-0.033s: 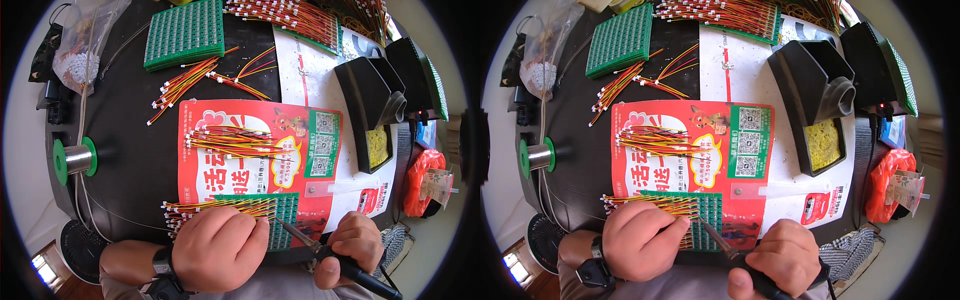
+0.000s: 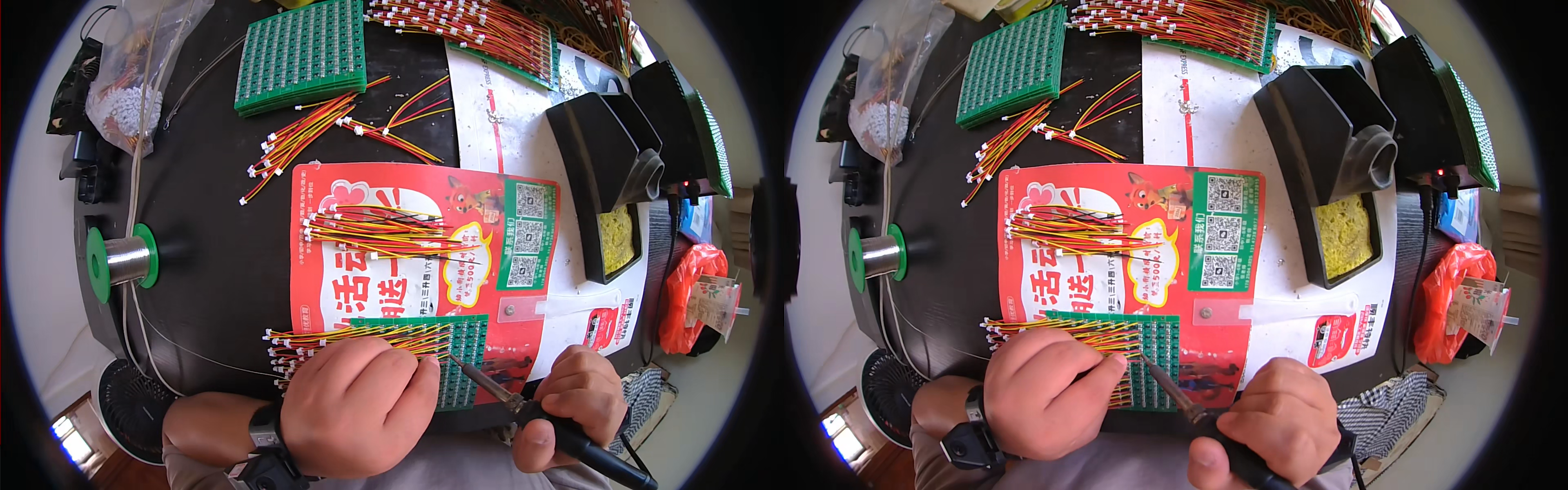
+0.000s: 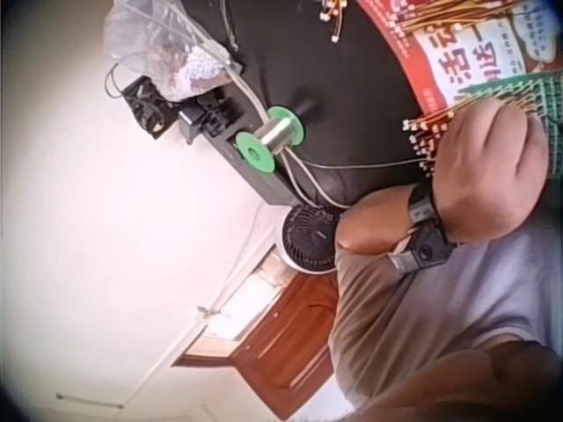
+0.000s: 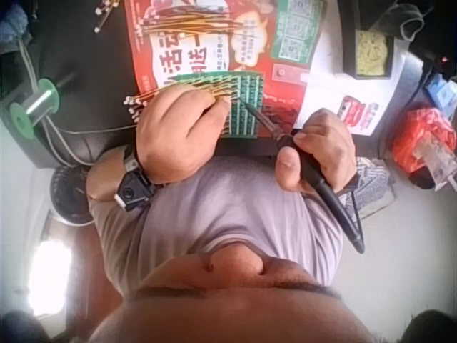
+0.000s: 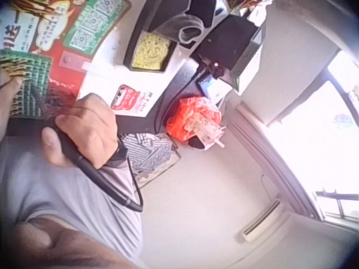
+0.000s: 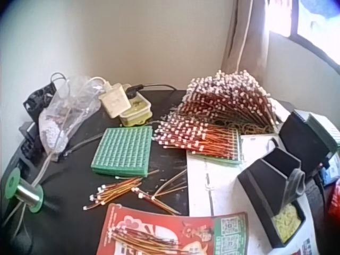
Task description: Soldering small electronic wires and components onto green circuit boards at a workstation.
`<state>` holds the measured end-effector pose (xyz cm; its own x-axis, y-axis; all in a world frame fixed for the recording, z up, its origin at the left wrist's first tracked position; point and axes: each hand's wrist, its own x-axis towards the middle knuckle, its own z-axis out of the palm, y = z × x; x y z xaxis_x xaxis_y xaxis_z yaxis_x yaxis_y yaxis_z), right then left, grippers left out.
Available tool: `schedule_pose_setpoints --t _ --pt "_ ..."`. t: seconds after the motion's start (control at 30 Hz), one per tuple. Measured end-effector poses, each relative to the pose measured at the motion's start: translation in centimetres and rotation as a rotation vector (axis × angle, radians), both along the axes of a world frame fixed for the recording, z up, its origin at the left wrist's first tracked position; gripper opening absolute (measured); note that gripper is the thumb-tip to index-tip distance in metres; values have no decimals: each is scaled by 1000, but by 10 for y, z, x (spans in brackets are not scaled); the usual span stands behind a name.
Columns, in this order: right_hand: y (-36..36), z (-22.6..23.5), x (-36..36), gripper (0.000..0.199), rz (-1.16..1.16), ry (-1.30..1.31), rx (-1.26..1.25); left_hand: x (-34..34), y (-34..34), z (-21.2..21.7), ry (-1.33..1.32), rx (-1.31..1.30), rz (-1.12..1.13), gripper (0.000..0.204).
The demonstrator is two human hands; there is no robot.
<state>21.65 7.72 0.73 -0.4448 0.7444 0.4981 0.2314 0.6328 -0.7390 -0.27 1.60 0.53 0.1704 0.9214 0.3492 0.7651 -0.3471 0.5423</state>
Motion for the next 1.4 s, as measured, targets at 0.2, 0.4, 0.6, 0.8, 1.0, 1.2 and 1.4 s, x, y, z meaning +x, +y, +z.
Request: schedule_pose_setpoints --t 0.2,0.4,0.6,0.8,1.0,1.2,1.4 --pt "1 2 1 29 -1 -20 -16 -1 2 -1 1 11 -18 21" --pt "0 2 0 31 14 -30 -16 -1 1 -1 -2 7 -18 21" --pt "-4 -3 1 29 -52 40 -1 -2 1 -1 -5 0 -30 21" --pt "-1 2 3 28 -3 17 -38 -1 1 0 -1 4 -14 21" --pt "-1 2 4 29 4 11 -35 3 5 10 -2 5 -18 22" --pt "0 2 2 30 7 16 -47 0 8 10 -5 -9 -83 21" --pt "-1 1 -1 31 -3 1 -7 3 3 5 -20 15 -34 21"
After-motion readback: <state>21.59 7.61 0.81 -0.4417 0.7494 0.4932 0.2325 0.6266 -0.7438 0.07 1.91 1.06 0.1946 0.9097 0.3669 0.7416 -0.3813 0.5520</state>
